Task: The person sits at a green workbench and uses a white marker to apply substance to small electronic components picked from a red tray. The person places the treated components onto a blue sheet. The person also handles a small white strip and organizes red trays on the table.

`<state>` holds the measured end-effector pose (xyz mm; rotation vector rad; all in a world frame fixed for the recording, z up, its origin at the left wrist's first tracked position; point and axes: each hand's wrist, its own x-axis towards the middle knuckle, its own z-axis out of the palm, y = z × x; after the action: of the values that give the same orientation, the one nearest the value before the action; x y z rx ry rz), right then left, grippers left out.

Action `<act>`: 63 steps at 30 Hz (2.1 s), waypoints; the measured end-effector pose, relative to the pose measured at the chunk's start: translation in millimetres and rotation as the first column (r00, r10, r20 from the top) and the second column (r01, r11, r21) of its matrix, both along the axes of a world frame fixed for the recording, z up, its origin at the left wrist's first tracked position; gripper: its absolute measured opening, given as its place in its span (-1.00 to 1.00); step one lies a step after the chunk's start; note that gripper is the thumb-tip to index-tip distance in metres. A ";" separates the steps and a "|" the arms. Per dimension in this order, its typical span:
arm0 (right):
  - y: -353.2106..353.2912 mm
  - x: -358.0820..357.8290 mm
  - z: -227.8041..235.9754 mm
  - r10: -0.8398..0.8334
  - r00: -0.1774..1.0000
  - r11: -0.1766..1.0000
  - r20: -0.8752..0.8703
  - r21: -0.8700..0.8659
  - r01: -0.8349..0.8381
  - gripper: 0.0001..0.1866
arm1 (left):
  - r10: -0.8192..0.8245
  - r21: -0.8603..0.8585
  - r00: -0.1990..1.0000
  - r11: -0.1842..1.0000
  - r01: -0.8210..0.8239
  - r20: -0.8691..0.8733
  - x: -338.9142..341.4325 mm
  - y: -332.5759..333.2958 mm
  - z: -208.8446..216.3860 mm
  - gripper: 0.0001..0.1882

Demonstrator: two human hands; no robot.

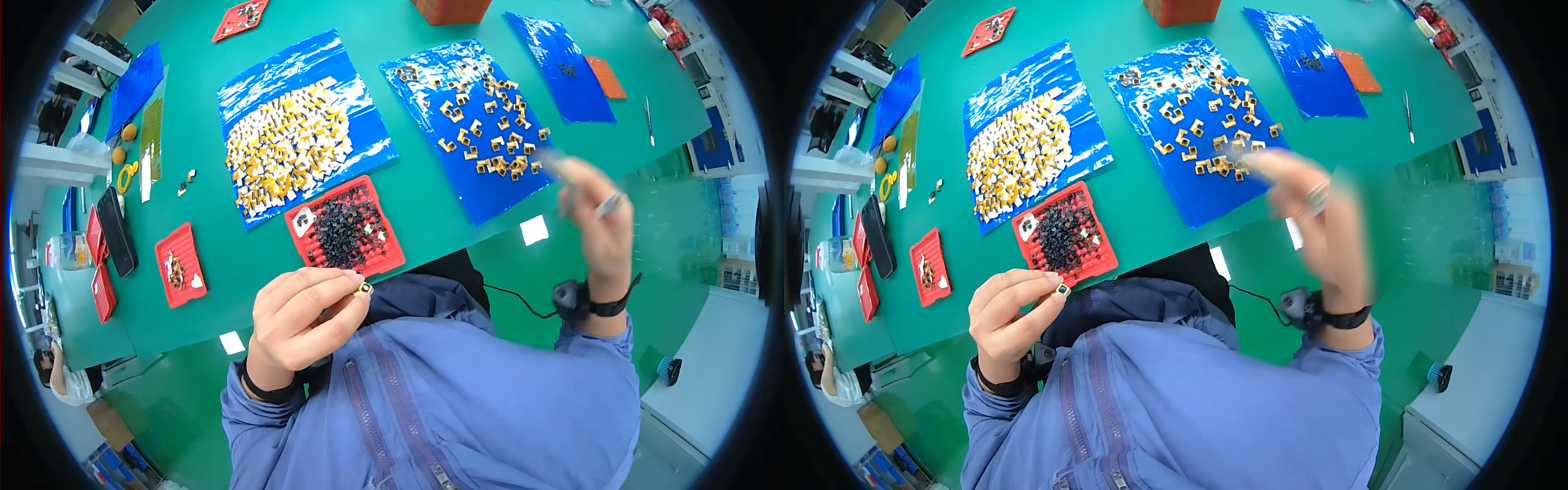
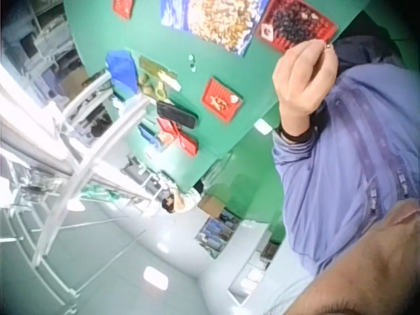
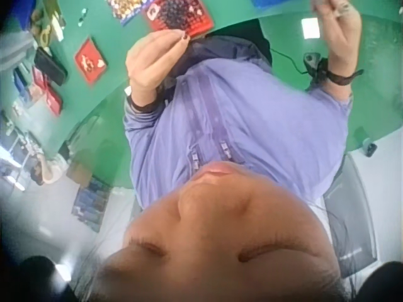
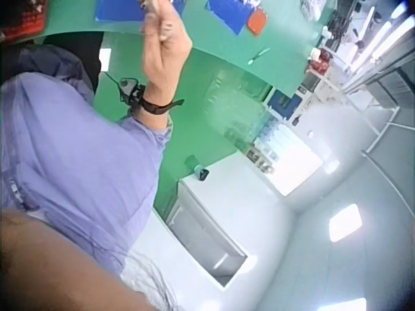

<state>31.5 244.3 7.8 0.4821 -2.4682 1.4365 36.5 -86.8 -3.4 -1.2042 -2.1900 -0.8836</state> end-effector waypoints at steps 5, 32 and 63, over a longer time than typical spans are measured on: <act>-53.2 3.0 4.4 0.397 0.916 0.908 0.063 0.117 -0.402 -0.48 | -0.002 -0.028 1.000 1.000 0.002 0.001 0.7 -0.7 2.3 -0.81; -74.6 6.1 -9.9 0.507 0.862 0.832 -0.005 0.265 -0.488 -0.54 | -0.037 -0.050 0.999 0.998 0.039 0.039 8.6 -4.2 6.1 -0.82; -83.0 -5.0 -26.5 0.437 0.890 0.883 -0.132 0.248 -0.398 -0.61 | -0.116 0.139 0.974 0.986 0.090 0.192 1.3 -18.0 -5.1 -0.86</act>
<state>26.5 161.3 -18.6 1.2049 -2.4737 1.1888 37.7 -104.8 -8.5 -1.2211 -2.1999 -1.2183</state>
